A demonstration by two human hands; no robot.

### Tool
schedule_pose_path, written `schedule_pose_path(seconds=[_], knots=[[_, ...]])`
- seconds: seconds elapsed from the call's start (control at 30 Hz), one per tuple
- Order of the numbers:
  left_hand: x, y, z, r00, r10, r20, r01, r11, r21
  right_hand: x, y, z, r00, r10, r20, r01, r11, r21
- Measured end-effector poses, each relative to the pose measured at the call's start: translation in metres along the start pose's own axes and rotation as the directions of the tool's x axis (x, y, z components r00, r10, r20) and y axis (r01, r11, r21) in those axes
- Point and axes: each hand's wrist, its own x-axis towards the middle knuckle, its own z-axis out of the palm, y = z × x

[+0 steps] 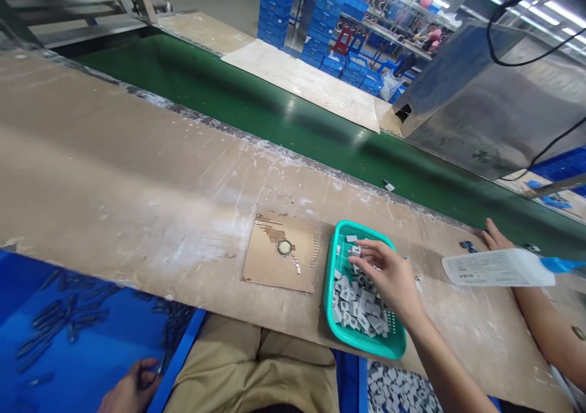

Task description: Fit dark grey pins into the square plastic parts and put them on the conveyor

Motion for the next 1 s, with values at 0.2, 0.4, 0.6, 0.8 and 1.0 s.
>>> schedule_pose_path(seconds=[0.2, 0.4, 0.6, 0.8, 1.0], knots=[[-0.014, 0.028, -0.030, 0.984, -0.170, 0.053, 0.177, 0.894, -0.411, 0.004, -0.052, 0.018, 0.961, -0.055, 0.270, -0.006, 0.975, 0.222], [-0.063, 0.085, -0.048, 0.953, -0.125, 0.277, 0.298, 0.561, -0.772, 0.024, -0.070, 0.050, 0.856, -0.368, 0.363, 0.352, 0.929, 0.111], [-0.091, 0.120, -0.036, 0.906, -0.057, 0.420, 0.413, 0.341, -0.844, 0.041, -0.063, 0.059, 0.625, -0.612, 0.485, 0.737, 0.668, -0.106], [-0.098, 0.147, -0.018, 0.852, 0.121, 0.509, 0.462, 0.283, -0.840, 0.049, -0.072, 0.064, 0.481, -0.660, 0.577, 0.841, 0.534, -0.090], [-0.101, 0.167, -0.014, 0.802, 0.328, 0.499, 0.396, 0.335, -0.855, 0.052, -0.074, 0.064, 0.467, -0.681, 0.563, 0.837, 0.546, -0.033]])
